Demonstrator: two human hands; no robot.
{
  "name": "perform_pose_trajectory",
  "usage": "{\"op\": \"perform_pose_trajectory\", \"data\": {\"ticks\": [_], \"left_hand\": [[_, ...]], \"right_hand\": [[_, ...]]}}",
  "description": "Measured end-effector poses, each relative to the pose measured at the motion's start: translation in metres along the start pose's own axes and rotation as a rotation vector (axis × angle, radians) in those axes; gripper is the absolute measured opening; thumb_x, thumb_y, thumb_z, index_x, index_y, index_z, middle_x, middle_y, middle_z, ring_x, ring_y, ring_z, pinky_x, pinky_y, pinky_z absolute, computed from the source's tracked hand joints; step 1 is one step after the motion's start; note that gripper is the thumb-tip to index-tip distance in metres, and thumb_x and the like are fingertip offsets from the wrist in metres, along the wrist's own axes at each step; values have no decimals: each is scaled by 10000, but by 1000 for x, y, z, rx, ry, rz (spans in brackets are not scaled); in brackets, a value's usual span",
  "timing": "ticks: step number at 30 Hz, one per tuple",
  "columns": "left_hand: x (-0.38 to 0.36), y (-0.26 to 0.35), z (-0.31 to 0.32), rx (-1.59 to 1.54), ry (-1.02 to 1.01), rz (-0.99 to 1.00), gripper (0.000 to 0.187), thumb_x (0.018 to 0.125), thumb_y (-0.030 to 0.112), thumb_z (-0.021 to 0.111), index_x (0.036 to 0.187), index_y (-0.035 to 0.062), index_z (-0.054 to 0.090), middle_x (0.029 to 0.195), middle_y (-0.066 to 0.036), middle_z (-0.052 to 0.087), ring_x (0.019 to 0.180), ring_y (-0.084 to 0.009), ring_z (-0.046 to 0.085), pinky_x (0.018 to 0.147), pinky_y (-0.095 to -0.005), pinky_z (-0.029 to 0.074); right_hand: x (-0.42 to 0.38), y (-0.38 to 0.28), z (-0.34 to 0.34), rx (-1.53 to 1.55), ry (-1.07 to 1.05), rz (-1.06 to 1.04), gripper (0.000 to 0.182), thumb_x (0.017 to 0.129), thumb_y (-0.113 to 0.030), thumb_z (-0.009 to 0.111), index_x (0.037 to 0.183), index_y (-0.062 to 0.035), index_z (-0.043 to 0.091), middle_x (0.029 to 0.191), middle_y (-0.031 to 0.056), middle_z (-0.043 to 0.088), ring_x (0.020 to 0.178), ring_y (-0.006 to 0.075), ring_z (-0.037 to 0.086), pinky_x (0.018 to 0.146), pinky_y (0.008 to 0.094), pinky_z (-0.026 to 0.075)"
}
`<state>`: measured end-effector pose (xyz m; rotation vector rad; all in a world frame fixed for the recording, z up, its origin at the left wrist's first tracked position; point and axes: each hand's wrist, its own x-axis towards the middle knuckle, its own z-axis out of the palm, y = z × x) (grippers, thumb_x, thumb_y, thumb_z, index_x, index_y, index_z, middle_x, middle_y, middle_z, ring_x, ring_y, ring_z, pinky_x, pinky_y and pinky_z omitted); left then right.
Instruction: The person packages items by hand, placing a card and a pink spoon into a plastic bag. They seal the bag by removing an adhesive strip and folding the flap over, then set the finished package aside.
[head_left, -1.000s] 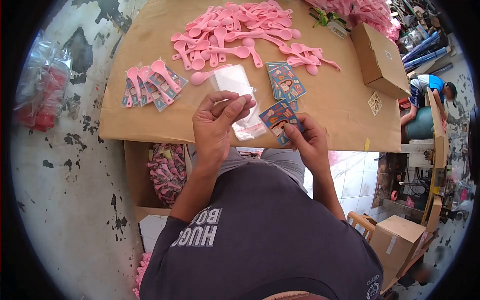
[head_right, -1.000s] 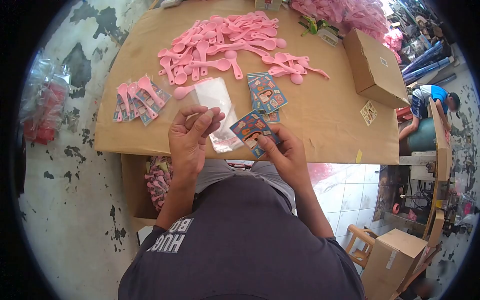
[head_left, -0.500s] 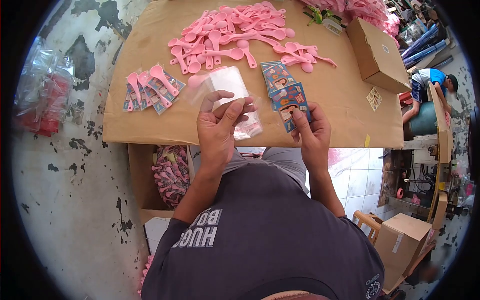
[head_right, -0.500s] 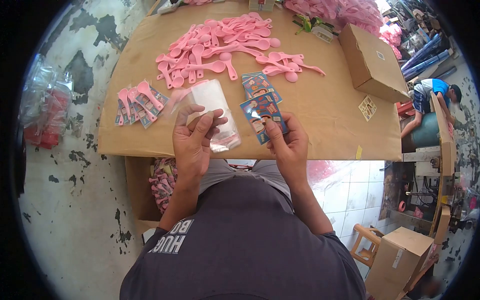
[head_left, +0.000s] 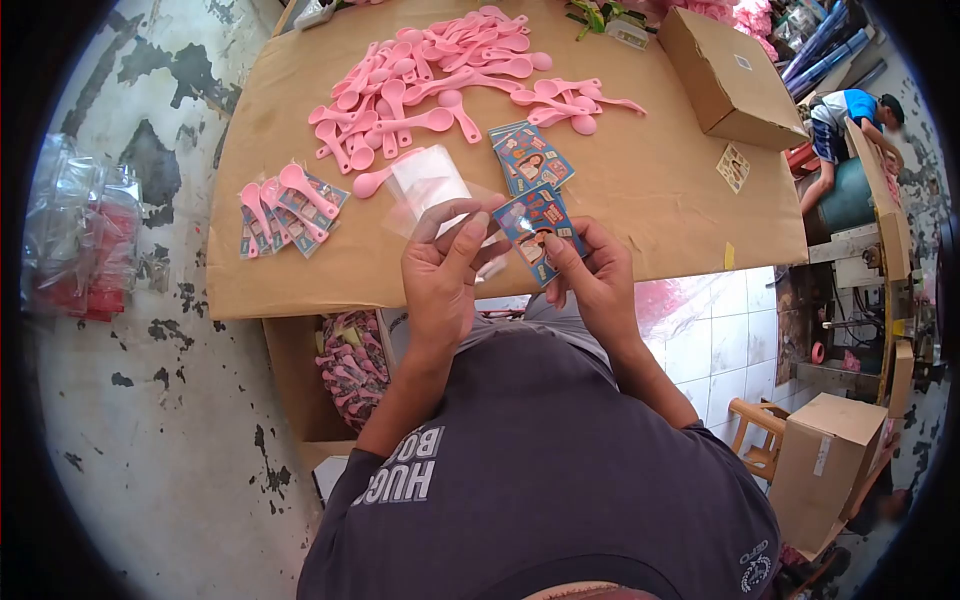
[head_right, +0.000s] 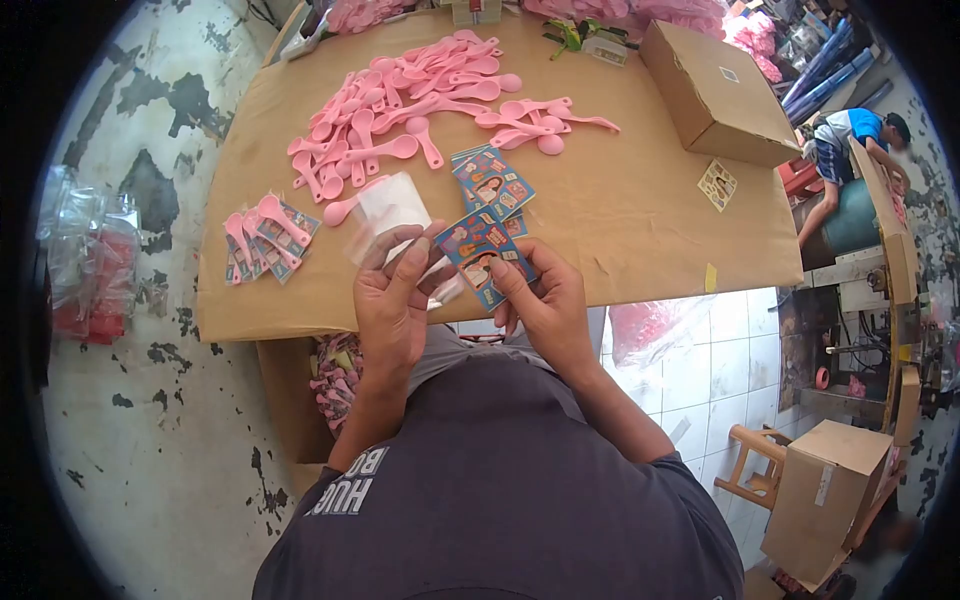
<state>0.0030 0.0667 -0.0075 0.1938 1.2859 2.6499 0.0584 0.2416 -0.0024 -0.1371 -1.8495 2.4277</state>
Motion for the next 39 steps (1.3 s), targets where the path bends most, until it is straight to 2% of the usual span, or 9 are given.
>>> {"op": "perform_pose_trajectory", "data": {"ticks": [9,13,16,18,21,24,27,33,39], "left_hand": [[-2,2,-12,-1,105,1,263,1004,116,684,1224,-16,622,1171,-204,730,1049,-225,734,832,-331,624],[-1,6,-11,49,151,4,296,1005,120,678,1261,-7,602,1197,-224,711,1067,-259,725,803,-364,633],[-4,3,-9,29,61,-2,306,1030,140,641,1288,-17,592,1227,-221,700,1101,-271,716,841,-369,631],[-4,1,-6,-52,32,-35,287,1053,152,607,1275,-30,606,1217,-179,715,1105,-219,712,905,-341,616],[-4,0,-5,-87,34,-27,289,1065,170,587,1270,-33,607,1229,-171,710,1121,-213,704,919,-356,610],[-2,-1,-8,-49,73,-20,316,1066,175,573,1306,-32,577,1293,-213,667,1151,-244,695,964,-387,597],[-1,3,2,-42,76,5,299,1064,171,591,1271,-44,607,1188,-178,718,1092,-205,712,899,-350,605],[-1,-8,-3,-14,-11,-54,270,1051,115,594,1252,-65,616,1152,-169,733,1010,-183,726,899,-313,591],[1,-2,5,57,-74,-78,251,1038,112,609,1233,-46,625,1136,-149,722,1003,-177,716,881,-312,593]], "right_hand": [[1,-4,8,-107,-84,58,224,1032,-199,665,1107,12,654,774,11,652,558,68,606,496,211,469],[-2,-8,4,-105,-119,98,215,1033,-182,660,1114,17,655,782,19,658,560,72,613,497,212,471],[-2,-10,11,-96,-81,100,212,1036,-178,654,1114,18,652,791,28,666,564,77,624,498,217,485],[-1,-10,13,-98,-22,77,213,1037,-178,651,1115,20,650,794,33,670,567,81,631,499,219,493],[0,-7,12,-79,-13,87,223,1039,-183,648,1119,24,645,793,37,670,575,90,643,502,223,506],[-3,-7,11,-96,-50,133,234,1039,-193,650,1122,25,643,785,35,665,580,93,649,502,221,505],[-4,-7,9,-76,-117,188,243,1037,-204,655,1120,24,644,784,36,665,584,89,653,504,221,506],[3,-8,4,-39,-82,113,240,1030,-195,666,1126,25,656,798,30,674,580,79,648,506,219,504],[9,-18,-15,-128,-242,237,226,1016,-181,684,1130,14,689,809,16,680,570,66,635,504,209,500]]}}
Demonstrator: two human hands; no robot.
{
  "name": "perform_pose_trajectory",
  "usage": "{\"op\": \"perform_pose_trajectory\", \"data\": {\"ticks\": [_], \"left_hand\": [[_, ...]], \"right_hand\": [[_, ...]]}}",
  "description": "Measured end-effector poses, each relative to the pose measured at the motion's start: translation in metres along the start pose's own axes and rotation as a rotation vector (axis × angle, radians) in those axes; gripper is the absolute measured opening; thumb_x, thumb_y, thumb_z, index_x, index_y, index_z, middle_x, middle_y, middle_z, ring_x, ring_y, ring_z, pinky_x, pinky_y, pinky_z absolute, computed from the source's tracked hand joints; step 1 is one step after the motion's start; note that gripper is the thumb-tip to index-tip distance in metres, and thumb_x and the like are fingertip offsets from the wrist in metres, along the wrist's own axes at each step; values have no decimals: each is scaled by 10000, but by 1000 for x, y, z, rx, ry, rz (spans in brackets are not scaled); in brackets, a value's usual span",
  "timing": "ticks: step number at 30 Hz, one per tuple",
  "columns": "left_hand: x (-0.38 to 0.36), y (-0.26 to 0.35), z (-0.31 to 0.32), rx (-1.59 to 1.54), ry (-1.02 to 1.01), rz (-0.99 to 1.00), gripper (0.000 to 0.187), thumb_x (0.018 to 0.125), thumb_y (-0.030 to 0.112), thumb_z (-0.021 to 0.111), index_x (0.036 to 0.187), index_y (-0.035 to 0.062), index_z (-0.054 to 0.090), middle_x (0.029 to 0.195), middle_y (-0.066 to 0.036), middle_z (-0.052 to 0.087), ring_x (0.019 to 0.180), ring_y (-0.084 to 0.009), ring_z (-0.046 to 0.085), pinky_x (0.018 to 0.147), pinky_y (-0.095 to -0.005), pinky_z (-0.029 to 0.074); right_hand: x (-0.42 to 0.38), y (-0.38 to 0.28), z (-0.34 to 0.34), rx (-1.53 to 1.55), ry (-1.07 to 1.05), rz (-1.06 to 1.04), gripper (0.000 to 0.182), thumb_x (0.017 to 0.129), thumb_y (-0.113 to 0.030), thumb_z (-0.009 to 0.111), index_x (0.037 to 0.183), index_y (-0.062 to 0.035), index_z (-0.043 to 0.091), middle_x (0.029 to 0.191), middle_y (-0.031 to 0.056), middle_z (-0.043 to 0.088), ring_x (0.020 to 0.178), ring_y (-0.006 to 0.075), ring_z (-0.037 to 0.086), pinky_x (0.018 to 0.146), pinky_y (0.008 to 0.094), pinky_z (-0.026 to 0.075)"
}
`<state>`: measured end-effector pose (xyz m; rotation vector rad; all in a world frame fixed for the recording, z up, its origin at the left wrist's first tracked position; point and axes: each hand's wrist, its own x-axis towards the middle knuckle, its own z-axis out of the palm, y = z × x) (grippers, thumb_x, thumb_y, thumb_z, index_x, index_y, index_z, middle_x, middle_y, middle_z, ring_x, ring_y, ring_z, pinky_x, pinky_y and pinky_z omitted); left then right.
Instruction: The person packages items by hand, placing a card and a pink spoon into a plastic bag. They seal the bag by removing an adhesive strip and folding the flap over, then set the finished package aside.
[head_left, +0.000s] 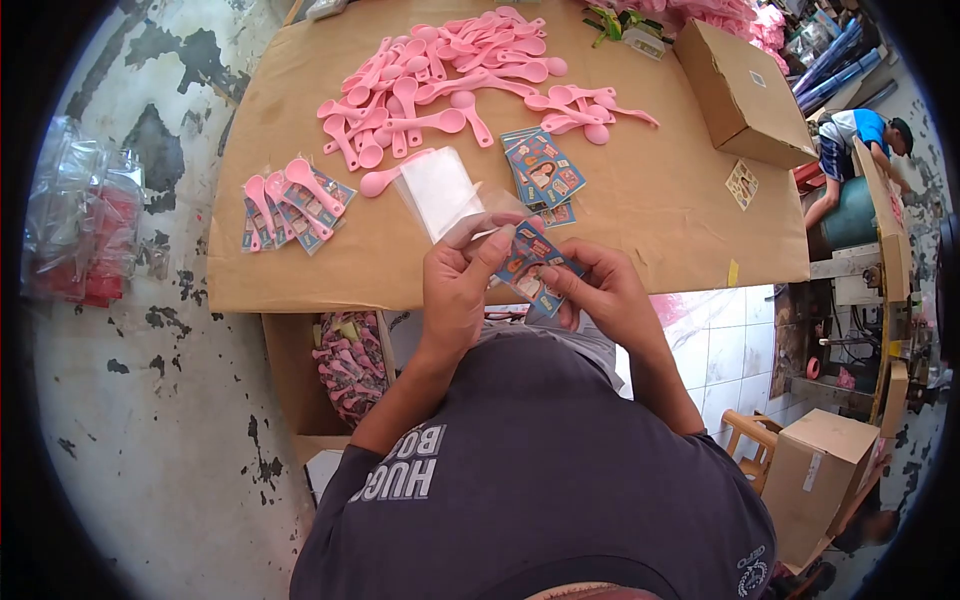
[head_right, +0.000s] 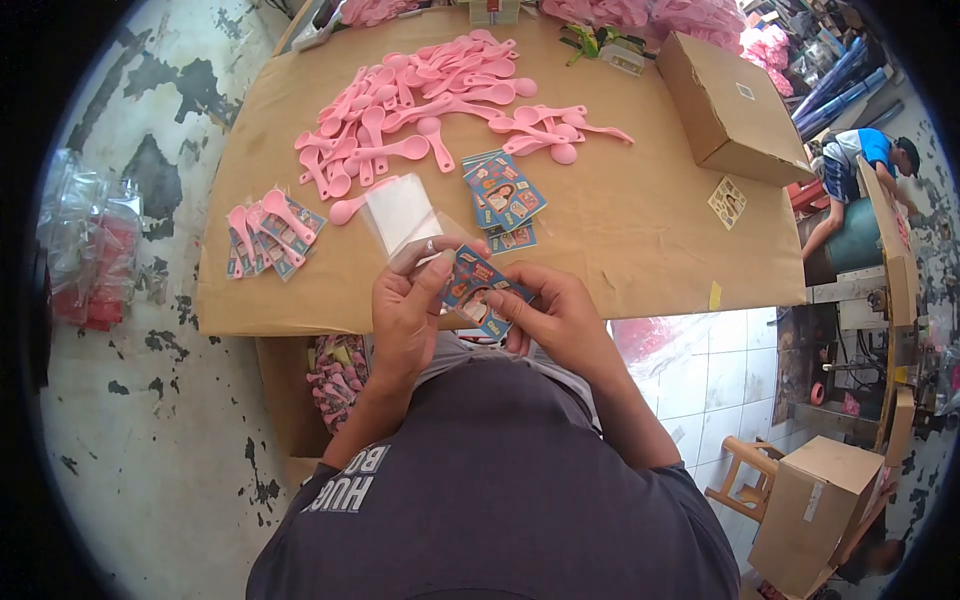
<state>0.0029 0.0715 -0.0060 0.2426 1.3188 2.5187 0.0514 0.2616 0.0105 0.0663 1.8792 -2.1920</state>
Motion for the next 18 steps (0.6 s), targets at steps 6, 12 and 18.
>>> {"op": "perform_pose_trajectory", "data": {"ticks": [6,12,18], "left_hand": [[0,-9,-4,21,-7,-5,298,1013,113,673,1258,-54,652,1130,-105,739,981,-118,696,895,-264,549],[-1,-10,4,25,-26,48,339,1024,99,636,1313,-78,616,1235,-169,703,1146,-210,677,1024,-350,521],[-7,-3,4,75,-92,87,390,1044,124,605,1387,-60,572,1479,-185,563,1347,-235,551,1116,-387,450]], "right_hand": [[6,-2,-3,160,120,-87,193,982,-137,723,1080,3,634,871,43,695,690,98,684,577,201,531],[15,13,6,171,127,-125,219,960,-110,742,1089,-16,593,982,67,684,790,105,697,649,216,545],[26,20,28,171,156,-298,220,962,-127,746,1099,-17,614,1004,46,703,930,80,672,710,227,531]]}}
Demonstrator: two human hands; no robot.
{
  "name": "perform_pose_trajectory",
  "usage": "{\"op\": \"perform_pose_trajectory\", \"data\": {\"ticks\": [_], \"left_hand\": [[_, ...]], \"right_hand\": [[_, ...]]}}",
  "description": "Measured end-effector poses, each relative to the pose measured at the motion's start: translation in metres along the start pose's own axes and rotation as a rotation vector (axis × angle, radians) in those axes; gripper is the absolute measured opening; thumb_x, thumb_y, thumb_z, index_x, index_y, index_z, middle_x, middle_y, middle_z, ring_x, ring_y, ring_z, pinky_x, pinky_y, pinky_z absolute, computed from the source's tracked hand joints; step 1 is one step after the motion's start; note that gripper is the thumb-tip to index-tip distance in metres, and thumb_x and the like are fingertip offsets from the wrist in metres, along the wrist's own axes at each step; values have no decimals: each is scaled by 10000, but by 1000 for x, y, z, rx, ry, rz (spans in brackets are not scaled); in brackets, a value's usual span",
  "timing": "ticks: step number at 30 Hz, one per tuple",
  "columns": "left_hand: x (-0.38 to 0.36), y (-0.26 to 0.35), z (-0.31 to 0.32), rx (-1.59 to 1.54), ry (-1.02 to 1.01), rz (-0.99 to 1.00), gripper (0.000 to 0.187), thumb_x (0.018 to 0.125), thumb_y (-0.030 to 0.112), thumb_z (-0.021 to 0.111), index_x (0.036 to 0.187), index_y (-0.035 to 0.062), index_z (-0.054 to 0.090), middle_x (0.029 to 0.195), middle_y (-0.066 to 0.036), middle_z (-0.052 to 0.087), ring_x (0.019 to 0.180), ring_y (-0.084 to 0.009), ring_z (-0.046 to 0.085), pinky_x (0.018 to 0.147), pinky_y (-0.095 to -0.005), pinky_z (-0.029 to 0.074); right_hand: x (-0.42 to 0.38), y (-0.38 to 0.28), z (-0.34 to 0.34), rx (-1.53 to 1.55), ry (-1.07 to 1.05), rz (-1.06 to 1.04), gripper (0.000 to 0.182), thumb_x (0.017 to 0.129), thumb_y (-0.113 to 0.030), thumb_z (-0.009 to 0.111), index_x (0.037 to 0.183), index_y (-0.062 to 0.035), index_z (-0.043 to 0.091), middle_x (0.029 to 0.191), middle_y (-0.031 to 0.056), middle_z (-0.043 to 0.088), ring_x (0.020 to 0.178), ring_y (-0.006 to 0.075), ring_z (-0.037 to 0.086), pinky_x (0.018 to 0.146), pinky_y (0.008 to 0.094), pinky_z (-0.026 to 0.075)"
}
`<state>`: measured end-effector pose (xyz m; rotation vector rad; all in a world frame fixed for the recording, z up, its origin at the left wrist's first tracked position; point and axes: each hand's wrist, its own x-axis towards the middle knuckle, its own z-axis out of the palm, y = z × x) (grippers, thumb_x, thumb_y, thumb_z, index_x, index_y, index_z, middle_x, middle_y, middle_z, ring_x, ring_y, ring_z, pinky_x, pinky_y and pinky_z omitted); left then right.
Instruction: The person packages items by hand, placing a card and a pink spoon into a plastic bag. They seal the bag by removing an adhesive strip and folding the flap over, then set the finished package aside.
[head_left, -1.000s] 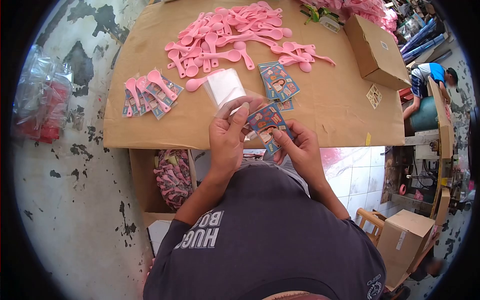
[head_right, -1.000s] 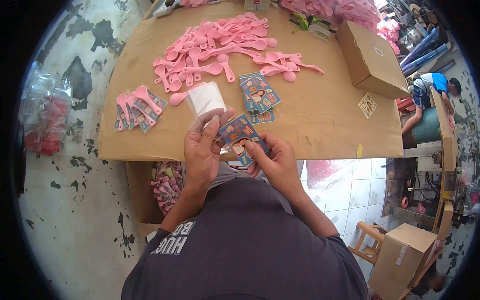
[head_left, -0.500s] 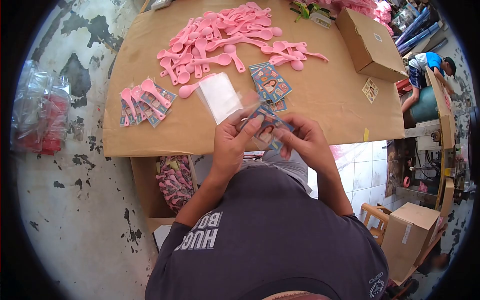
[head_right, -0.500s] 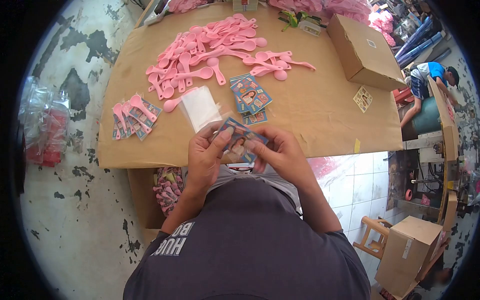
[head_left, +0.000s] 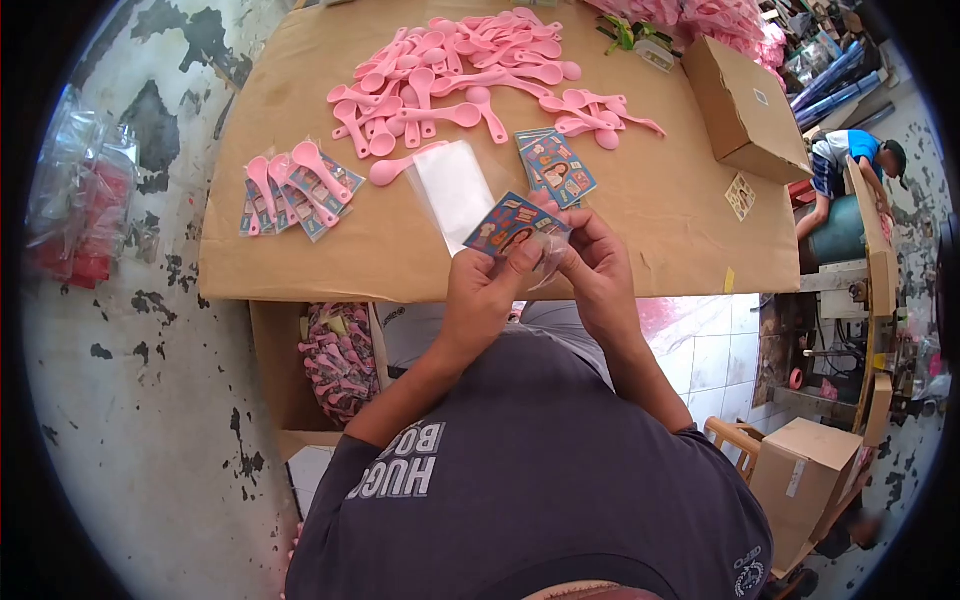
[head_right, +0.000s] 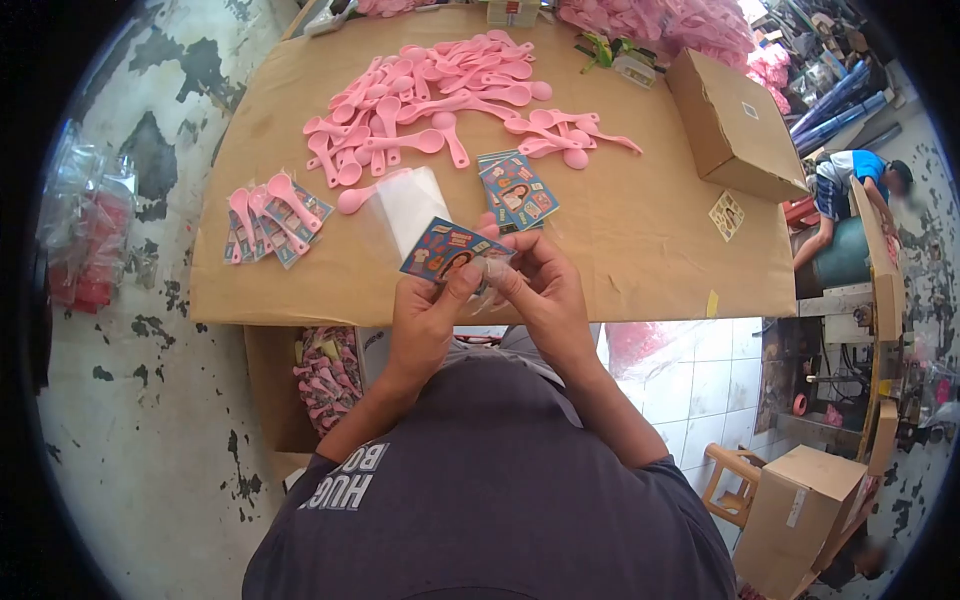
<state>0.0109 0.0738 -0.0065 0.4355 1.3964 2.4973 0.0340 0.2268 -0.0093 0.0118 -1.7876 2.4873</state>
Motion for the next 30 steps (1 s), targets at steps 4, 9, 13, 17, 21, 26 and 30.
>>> {"op": "perform_pose_trajectory", "data": {"ticks": [4,9,13,17,21,26,30], "left_hand": [[-2,-2,-3,-8,0,18,492,1056,113,570,1510,-30,444,1575,-190,455,1418,-251,485,1134,-399,444],[6,9,-4,-306,50,183,545,1079,44,462,1599,51,300,1503,-249,504,1406,-317,504,1153,-427,445],[11,12,-4,-489,-13,187,549,1086,99,459,1606,139,288,1398,-287,561,1305,-357,590,1089,-484,520],[12,9,4,-607,-92,130,492,1083,100,481,1557,62,353,1233,-222,656,1158,-278,666,1012,-432,558],[11,6,16,-461,-19,52,490,1086,151,514,1524,8,346,1118,-163,649,981,-204,679,853,-361,593],[12,6,13,-419,37,3,445,1088,195,530,1481,21,414,1050,-106,635,940,-183,668,835,-346,591],[19,-1,0,-417,213,-22,382,1074,199,578,1397,15,492,965,-74,642,889,-163,673,763,-336,597]], "right_hand": [[-2,4,9,87,6,69,251,960,-152,752,1131,-6,641,912,40,719,821,82,678,696,230,537],[-12,13,6,45,-41,170,233,959,-148,750,1115,-3,656,803,43,709,729,87,678,592,227,543],[-17,7,13,90,-66,143,195,955,-119,741,1092,-14,651,865,48,698,731,87,674,516,219,520],[-15,-3,24,77,44,75,172,947,-98,743,1054,-31,626,919,16,668,791,73,648,586,207,521],[-12,4,19,11,69,92,197,940,-92,754,1072,-36,619,973,5,660,838,61,613,662,209,501],[-11,17,22,-87,159,-234,306,873,-56,808,1123,-63,632,984,-3,580,806,62,550,640,253,455],[-12,-10,15,-764,96,-502,296,833,-29,812,1088,-77,670,925,29,547,762,122,557,617,289,455]]}}
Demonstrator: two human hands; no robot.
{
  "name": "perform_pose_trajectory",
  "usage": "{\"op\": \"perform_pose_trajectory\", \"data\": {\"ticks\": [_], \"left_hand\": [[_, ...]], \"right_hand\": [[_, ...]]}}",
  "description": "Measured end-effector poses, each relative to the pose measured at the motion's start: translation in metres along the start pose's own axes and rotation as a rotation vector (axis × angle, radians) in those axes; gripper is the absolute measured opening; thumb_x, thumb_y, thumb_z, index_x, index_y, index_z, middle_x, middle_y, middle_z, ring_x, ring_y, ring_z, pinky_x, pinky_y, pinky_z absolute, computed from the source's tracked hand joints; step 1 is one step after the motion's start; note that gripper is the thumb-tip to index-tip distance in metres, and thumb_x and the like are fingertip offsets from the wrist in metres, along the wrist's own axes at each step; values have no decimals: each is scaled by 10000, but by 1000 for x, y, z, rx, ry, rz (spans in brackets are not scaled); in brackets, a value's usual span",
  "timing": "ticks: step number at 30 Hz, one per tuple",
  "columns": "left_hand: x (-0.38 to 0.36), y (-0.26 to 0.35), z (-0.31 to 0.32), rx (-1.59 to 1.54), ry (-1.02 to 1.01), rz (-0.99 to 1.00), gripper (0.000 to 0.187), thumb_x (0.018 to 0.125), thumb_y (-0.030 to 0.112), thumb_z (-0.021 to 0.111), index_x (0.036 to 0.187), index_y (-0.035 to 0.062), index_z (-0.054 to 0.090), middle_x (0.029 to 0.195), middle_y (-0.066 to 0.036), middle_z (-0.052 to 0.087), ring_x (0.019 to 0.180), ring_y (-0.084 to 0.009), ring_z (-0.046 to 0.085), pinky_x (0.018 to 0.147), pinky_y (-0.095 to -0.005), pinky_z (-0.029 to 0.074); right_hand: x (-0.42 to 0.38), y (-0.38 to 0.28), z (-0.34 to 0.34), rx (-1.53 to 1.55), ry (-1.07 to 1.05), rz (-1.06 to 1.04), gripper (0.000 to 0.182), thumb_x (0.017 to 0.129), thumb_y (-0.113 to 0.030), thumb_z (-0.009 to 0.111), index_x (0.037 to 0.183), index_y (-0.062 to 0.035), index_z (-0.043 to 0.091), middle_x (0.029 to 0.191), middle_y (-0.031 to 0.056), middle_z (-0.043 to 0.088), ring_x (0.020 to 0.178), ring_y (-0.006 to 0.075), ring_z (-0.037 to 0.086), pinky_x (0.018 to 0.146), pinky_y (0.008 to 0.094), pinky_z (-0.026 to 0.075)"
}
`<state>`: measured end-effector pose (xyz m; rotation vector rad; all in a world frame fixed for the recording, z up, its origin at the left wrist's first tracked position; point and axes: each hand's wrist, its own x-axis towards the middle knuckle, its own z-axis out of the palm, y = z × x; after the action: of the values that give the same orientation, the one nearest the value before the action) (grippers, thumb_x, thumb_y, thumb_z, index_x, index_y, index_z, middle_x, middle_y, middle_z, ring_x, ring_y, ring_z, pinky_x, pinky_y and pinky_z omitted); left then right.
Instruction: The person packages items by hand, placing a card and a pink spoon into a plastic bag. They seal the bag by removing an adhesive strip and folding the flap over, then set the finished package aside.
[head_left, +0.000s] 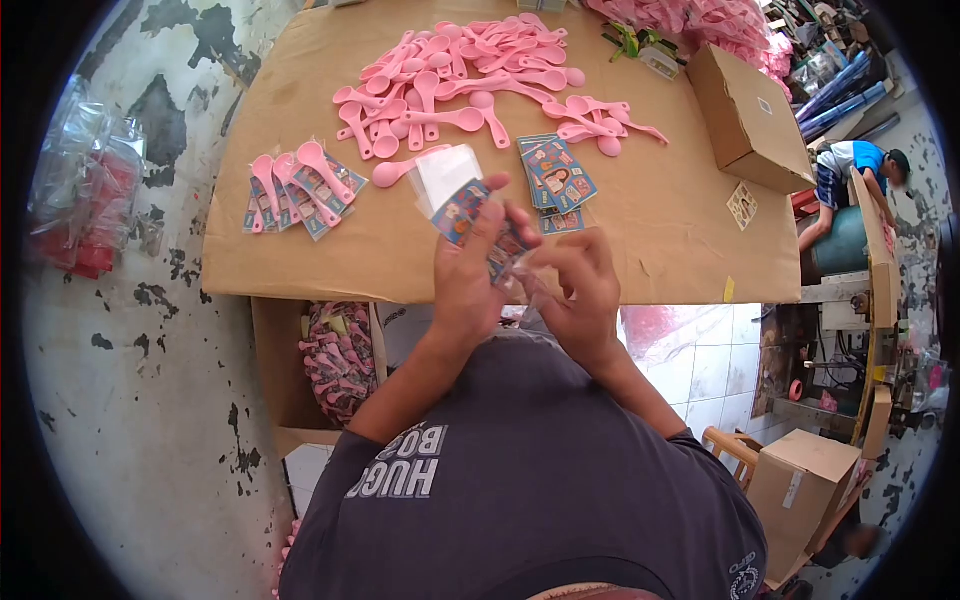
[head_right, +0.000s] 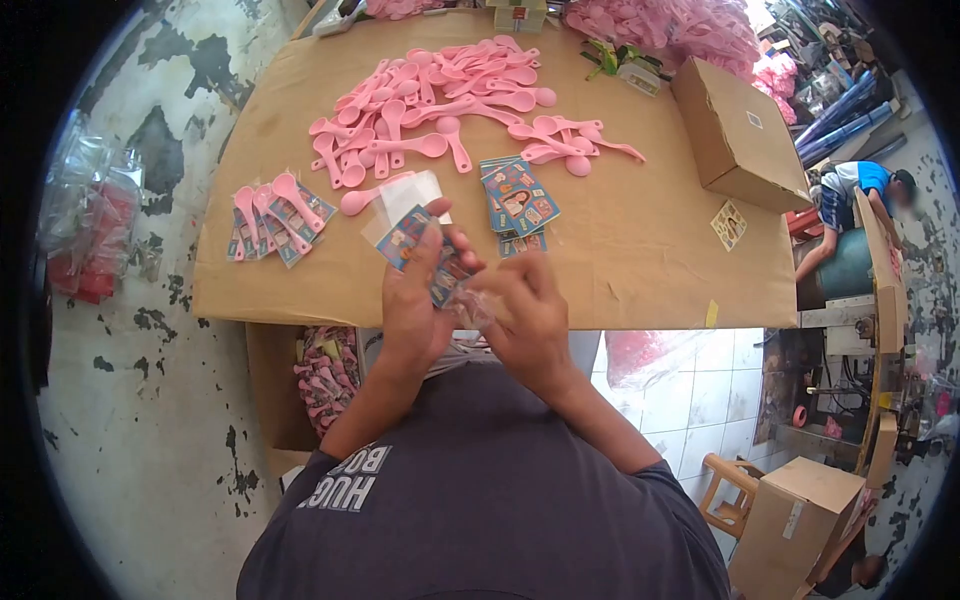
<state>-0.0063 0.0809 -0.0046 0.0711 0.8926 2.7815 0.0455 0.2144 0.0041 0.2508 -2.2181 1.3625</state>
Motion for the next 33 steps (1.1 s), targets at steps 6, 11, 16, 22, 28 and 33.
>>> {"op": "perform_pose_trajectory", "data": {"ticks": [6,11,16,22,28,33], "left_hand": [[16,23,-42,-239,77,-24,384,1054,273,628,1353,51,538,925,-30,627,811,-113,621,836,-299,552],[13,41,-45,-203,142,118,333,1048,288,634,1309,84,596,904,-7,637,807,-96,615,828,-296,542],[5,39,-56,-163,104,165,396,1048,346,631,1322,64,583,914,-18,628,791,-102,607,823,-327,571],[6,47,-64,-115,183,220,404,1049,362,623,1317,62,583,909,-16,624,789,-106,604,882,-364,587],[21,65,-59,-121,211,404,458,1047,393,614,1324,37,532,943,-57,638,851,-158,627,1010,-429,554],[33,64,-42,-62,126,495,473,1040,394,618,1337,39,521,972,-69,635,862,-166,624,1096,-450,511]], "right_hand": [[33,18,-31,-86,-230,-120,174,826,-26,802,972,-52,712,876,101,626,782,198,627,625,331,498],[120,108,-88,-703,58,-126,149,953,-163,687,1032,-43,726,1045,108,711,871,260,661,726,361,515],[132,190,-110,-927,-43,-77,195,961,-170,638,1086,-51,729,1102,134,686,1022,347,637,875,441,513],[101,140,-105,-927,-79,155,205,973,-176,648,1111,-49,730,1027,153,707,891,343,673,808,422,535],[52,65,-87,-195,42,345,222,976,-130,710,1169,-23,699,805,49,684,693,118,639,629,269,500],[16,38,-55,318,-381,517,230,987,-93,698,1205,-21,688,927,1,702,756,48,624,646,214,506]]}}
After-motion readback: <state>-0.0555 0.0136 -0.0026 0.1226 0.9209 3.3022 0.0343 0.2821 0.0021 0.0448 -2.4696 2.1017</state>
